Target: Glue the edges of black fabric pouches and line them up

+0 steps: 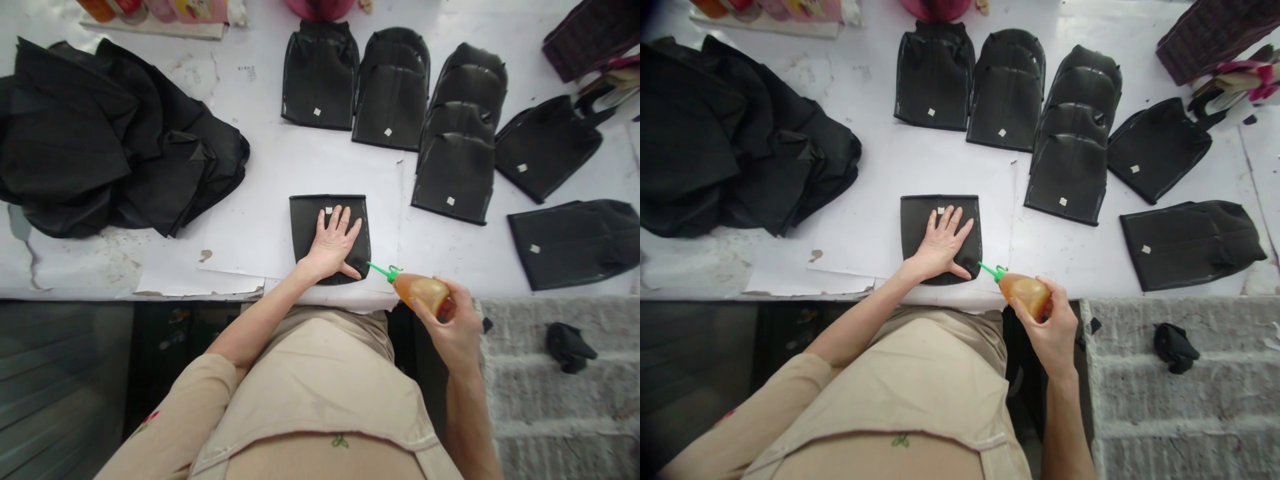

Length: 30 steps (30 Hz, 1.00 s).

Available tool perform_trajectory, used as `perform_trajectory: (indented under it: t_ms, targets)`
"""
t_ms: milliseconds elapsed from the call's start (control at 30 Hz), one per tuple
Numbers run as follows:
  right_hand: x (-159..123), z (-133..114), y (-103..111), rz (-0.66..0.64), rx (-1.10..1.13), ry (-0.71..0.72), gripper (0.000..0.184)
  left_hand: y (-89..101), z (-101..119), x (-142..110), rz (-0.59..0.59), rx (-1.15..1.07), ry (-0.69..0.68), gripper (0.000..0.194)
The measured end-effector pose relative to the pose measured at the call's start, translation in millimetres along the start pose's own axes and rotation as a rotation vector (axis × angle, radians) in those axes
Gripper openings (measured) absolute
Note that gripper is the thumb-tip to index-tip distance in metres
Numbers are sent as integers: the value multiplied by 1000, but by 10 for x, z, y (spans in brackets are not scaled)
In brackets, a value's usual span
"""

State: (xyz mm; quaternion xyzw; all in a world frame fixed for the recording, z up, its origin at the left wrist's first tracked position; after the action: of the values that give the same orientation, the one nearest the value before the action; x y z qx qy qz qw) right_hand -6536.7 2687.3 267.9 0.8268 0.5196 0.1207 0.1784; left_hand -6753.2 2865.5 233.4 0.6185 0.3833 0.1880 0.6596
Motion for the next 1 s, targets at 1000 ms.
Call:
perform_trajectory:
  t_ms: [1000]
  targets:
    - [132,158,173,-165,112,-126,62,-19,-8,-22,15,-22,-1,139]
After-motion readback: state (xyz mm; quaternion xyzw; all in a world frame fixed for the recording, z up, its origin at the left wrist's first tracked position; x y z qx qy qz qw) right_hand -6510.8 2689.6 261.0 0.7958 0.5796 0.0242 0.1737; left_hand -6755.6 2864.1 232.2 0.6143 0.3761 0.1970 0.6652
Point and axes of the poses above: each hand's wrist, its own x-axis towards the middle knuckle, its own y-axis out of the back of the hand, z = x × y, the point moved 3 cm from there along x, towards the middle knuckle, and after that the axes turned 14 degrees about x, right-handed, at the moved point
